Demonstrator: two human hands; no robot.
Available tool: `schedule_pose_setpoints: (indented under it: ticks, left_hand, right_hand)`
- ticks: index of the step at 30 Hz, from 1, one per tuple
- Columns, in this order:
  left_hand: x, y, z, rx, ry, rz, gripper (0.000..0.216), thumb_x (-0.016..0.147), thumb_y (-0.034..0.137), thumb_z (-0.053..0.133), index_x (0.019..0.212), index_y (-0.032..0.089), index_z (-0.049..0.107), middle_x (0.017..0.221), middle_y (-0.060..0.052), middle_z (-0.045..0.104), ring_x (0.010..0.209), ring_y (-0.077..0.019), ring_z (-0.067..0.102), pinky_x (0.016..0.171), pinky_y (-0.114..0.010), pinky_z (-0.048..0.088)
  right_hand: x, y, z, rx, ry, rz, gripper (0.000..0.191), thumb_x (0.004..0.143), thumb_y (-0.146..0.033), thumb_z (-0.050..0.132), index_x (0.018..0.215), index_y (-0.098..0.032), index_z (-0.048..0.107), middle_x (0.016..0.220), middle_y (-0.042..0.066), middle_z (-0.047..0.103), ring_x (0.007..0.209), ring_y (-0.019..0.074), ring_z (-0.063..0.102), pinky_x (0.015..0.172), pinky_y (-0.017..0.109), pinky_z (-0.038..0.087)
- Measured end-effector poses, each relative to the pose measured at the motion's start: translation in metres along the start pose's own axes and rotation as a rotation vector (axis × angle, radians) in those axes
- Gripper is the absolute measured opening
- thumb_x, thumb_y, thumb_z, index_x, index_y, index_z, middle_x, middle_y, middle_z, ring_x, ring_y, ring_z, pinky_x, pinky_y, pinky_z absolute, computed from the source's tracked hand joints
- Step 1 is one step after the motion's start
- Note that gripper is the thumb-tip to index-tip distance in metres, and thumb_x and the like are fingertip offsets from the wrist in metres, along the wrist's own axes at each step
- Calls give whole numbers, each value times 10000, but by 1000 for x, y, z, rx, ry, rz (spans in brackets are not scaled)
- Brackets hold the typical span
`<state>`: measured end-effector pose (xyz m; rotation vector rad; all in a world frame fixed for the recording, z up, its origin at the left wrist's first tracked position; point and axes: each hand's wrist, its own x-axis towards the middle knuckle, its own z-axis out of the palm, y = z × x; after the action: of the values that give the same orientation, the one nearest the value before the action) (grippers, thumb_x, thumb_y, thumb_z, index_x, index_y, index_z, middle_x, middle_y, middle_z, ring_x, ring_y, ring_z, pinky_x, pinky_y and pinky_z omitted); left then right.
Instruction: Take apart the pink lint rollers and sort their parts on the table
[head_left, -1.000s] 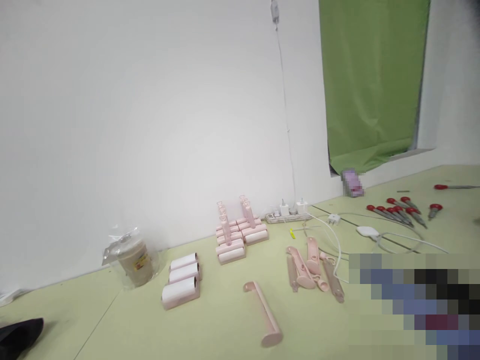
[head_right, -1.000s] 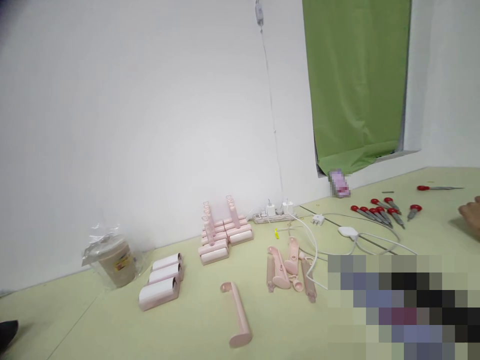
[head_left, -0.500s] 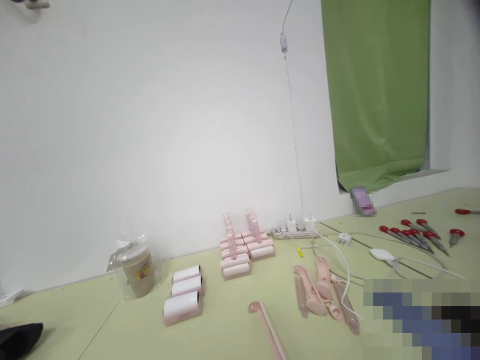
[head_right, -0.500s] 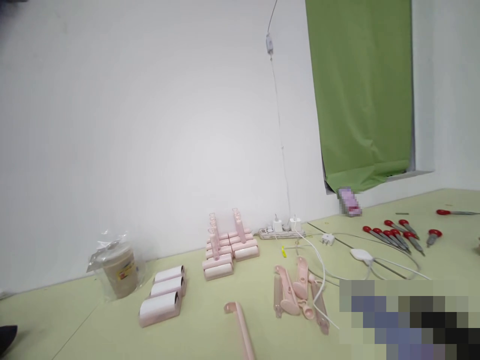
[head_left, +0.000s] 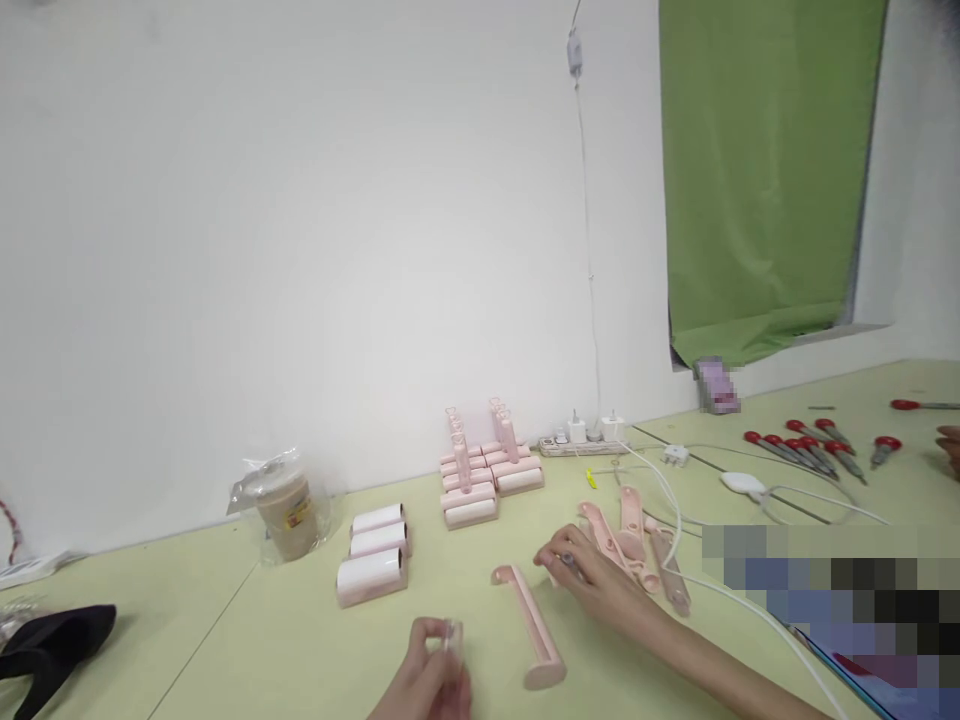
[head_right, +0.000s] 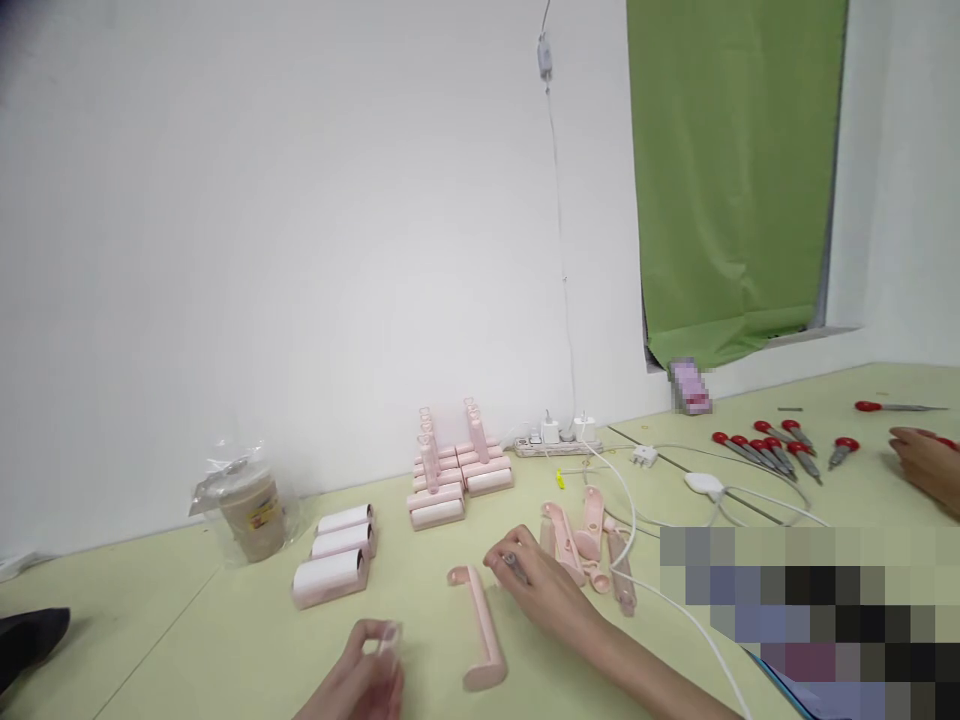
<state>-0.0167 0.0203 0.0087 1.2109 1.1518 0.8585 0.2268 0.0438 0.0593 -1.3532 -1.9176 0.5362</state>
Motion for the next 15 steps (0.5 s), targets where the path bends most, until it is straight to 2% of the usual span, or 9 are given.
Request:
schedule_pose_setpoints:
  ticks: [2, 4, 7, 9, 11, 12, 15]
  left_hand:
    - [19, 7, 11, 4, -30, 31, 461, 679, 608, 511, 825, 212, 327, 657, 42, 501, 519, -111, 542, 553, -266, 435]
    - [30, 12, 20, 165, 55, 78, 485, 652, 629, 509, 814, 222, 301, 680, 45, 459, 562, -133, 548, 579, -276, 415]
    - [35, 19, 29, 577, 225, 126, 331, 791, 533, 344, 897, 220, 328, 617, 43, 442, 631, -182, 540, 624, -299, 382]
    - [33, 23, 34, 742, 230, 121, 305, 835, 464, 260, 976, 206, 343, 646, 4, 513, 699, -212, 551, 667, -319, 377]
    - [28, 25, 40, 795, 221, 143, 386, 835, 462, 245, 1062, 169, 356, 848, -82, 582, 869, -236, 544, 759, -333, 372]
    - [26, 25, 43, 811, 233, 168, 453, 821, 482, 275, 1115, 147, 355, 998, -125, 562, 986, -248, 503, 827, -339, 350]
    - [21, 20, 54, 850, 225, 214, 742, 730, 544, 425, 1294, 101, 234, 1354, -161, 294, 1243, -277, 251, 993, -357, 207]
  right_hand:
    - [10, 7, 4, -6, 46, -1, 361, 856, -456, 317, 816, -231, 596, 916, 36, 559, 785, 172, 566, 651, 270, 431]
    - [14, 12, 1, -16, 89, -1, 385, 859, -462, 301, 823, -227, 604, 919, 42, 566, 807, 179, 569, 671, 278, 434]
    - [17, 13, -12, -46, 133, -4, 435, 886, -443, 220, 877, -207, 586, 911, 51, 594, 822, 175, 576, 703, 273, 437]
    - [17, 11, -20, -82, 130, 1, 481, 904, -400, 140, 954, -189, 569, 868, 56, 615, 758, 165, 588, 658, 261, 443]
    - [15, 9, -24, -127, 77, -6, 468, 905, -348, 144, 987, -183, 573, 832, 55, 633, 712, 163, 594, 615, 254, 436]
    - [13, 9, -24, -158, 32, -15, 427, 895, -333, 198, 968, -190, 593, 817, 51, 645, 699, 168, 598, 597, 254, 429]
    - [0, 12, -16, -281, -124, -57, 226, 764, -297, 470, 858, -216, 659, 813, 43, 677, 722, 208, 614, 590, 265, 405]
